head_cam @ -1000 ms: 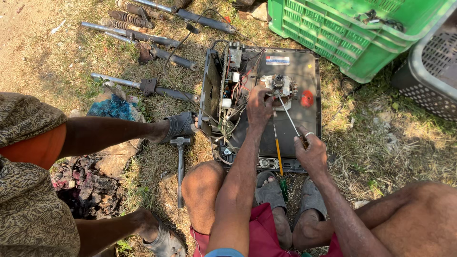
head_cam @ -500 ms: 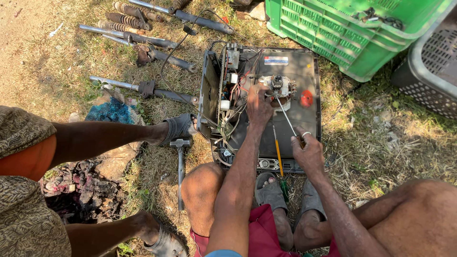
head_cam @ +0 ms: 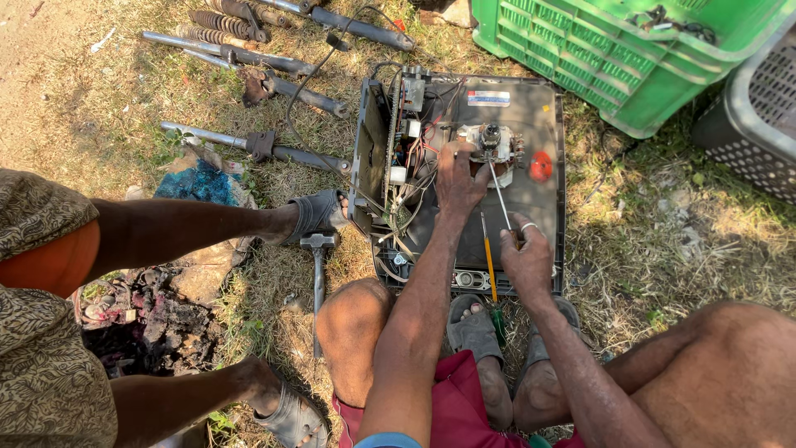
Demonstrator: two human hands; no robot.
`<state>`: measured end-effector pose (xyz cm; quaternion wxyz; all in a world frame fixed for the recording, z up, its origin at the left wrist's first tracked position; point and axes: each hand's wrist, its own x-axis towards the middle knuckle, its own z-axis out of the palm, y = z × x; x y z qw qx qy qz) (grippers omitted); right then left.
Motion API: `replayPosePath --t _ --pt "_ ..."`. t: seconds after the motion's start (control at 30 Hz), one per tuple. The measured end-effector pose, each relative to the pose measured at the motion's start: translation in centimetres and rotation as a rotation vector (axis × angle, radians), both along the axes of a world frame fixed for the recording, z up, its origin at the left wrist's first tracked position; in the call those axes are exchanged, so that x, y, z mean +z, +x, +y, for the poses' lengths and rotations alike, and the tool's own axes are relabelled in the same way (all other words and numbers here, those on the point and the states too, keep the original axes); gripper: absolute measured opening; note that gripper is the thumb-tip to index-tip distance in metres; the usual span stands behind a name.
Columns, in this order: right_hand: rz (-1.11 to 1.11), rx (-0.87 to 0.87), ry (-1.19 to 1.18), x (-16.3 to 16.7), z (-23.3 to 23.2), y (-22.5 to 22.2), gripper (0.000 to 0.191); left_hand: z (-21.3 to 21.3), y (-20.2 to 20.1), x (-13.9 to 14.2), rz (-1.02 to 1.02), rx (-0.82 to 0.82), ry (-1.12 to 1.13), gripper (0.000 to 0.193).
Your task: The person sits on the ground and uses a screwdriver to adjust components inside an open electronic device. They repeatedly tighten or loosen screws on a central motor-like part and occasionally move a green basket nearby.
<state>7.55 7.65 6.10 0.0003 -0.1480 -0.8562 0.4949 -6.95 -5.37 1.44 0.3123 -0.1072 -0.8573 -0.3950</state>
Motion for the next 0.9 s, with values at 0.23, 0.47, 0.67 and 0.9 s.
replayPosePath --t 0.23,0.47,0.67,0.9 --pt "0.011 -0.003 -0.054 -2.2 -0.8 -0.7 0.047 0.2 0.0 -0.5 0.031 0.020 -0.022 0.056" --pt "0.322 0.113 -0.222 -5.9 -1.1 -1.0 0.049 0.2 0.6 -0.2 -0.059 0.020 -0.012 0.055" --pt "0.132 0.066 -0.399 -7.8 -1.2 -1.0 0.051 0.4 1.1 0.1 -0.124 0.062 -0.025 0.056" --pt "0.160 0.099 -0.360 -8.8 -1.8 -1.5 0.056 0.5 0.8 -0.7 -0.182 0.063 -0.020 0.052"
